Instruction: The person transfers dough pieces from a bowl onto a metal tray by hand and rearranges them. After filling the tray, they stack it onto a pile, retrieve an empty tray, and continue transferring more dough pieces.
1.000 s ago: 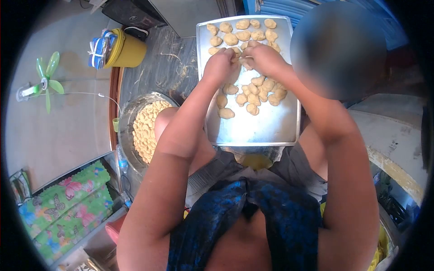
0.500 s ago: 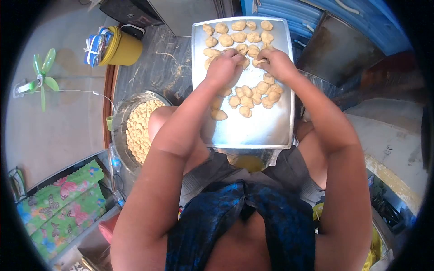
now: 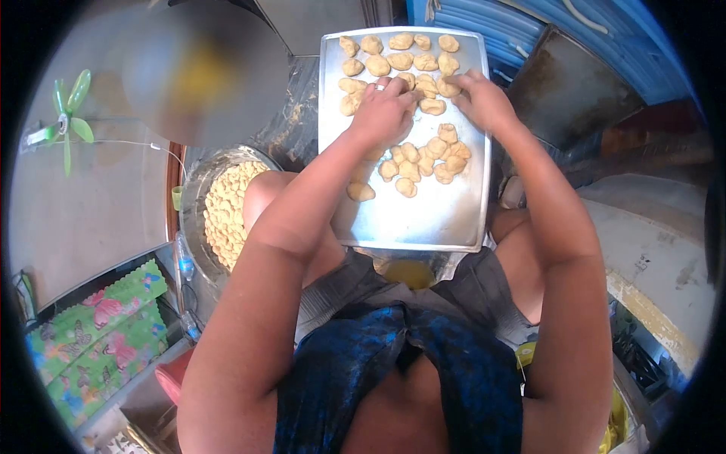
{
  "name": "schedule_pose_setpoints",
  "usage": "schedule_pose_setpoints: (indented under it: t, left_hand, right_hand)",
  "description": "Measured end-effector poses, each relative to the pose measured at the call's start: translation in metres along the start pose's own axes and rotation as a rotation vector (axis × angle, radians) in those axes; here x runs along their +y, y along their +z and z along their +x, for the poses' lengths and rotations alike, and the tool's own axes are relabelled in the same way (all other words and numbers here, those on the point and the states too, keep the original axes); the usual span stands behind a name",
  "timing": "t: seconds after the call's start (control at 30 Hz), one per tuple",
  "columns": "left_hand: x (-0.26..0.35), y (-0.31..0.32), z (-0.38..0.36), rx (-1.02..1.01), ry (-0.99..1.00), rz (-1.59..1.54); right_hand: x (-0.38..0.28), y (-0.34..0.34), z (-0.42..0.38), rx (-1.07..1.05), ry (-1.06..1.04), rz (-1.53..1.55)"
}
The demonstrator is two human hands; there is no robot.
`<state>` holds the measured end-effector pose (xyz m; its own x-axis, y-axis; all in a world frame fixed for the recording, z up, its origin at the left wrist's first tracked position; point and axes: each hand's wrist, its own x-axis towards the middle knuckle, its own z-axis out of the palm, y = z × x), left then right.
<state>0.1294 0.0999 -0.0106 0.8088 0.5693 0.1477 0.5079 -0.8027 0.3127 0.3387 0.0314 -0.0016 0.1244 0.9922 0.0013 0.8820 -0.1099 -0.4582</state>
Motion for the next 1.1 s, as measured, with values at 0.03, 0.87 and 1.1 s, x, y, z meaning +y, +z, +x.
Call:
schedule_pose_setpoints:
  t: [0.03, 0.87, 1.1]
  left_hand:
    - [0.001, -0.001, 0.000, 0.002, -0.002, 0.000]
    - [-0.092, -0.045, -0.009, -0.032, -0.519, -0.098]
    - [-0.076, -0.039, 0.000, -0.044, -0.613, -0.088]
  right_hand:
    - [0.001, 0.001, 0.000, -0.019, 0.008, 0.011]
    - [0.015, -0.017, -0.008, -0.202, -0.118, 0.295]
    - [0.001, -0.009, -0.006, -0.154, 0.027, 0.169]
